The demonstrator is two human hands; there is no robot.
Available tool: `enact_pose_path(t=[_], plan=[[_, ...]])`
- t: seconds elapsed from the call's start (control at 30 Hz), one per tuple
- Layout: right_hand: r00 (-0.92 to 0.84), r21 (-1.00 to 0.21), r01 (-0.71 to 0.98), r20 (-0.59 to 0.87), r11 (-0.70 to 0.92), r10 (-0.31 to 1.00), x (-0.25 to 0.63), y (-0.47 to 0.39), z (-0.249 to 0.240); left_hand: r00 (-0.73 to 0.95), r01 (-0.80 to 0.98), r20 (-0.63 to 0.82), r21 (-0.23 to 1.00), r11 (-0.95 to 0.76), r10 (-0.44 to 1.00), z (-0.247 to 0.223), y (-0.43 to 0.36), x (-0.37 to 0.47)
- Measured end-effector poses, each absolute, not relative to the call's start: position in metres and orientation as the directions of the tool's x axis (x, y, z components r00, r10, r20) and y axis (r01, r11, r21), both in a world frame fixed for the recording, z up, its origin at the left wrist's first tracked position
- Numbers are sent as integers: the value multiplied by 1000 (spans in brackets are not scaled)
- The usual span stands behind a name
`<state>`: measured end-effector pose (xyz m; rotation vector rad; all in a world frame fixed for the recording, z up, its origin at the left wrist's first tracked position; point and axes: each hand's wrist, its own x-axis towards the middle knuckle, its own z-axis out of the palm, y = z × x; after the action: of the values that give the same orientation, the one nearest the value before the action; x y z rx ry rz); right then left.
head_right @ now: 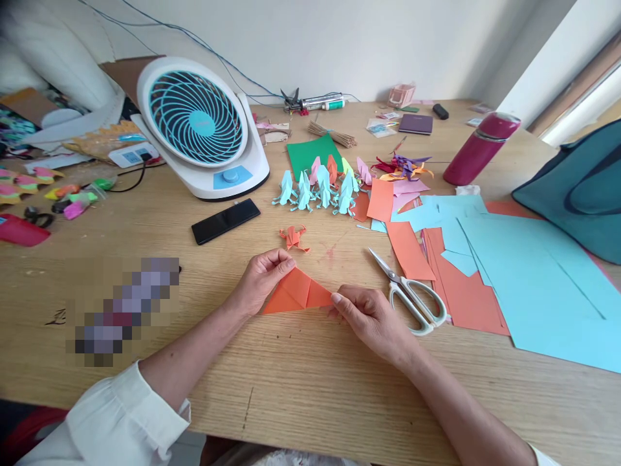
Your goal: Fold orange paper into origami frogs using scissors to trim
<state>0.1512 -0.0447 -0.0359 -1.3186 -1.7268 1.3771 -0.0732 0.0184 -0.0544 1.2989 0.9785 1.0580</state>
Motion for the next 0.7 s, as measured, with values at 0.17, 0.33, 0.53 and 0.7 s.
enact_pose_path(t=[0.17, 0.33, 0.53, 0.7], plan=[[-336, -871, 491, -179, 10, 925, 165, -40, -30, 360, 47, 58, 996, -81, 931, -52, 21, -77], [-335, -874, 483, -126, 55, 934, 157, -42, -33, 454, 107, 28, 990, -86, 891, -54, 17, -75], [-335, -854, 514, -119, 75, 935, 142, -46, -41, 502, 136, 33, 984, -116, 864, -54, 14, -72], [-181, -893, 451, -91, 1, 979, 146, -44, -44, 382, 300, 172, 906, -297, 908, -50, 16, -75]])
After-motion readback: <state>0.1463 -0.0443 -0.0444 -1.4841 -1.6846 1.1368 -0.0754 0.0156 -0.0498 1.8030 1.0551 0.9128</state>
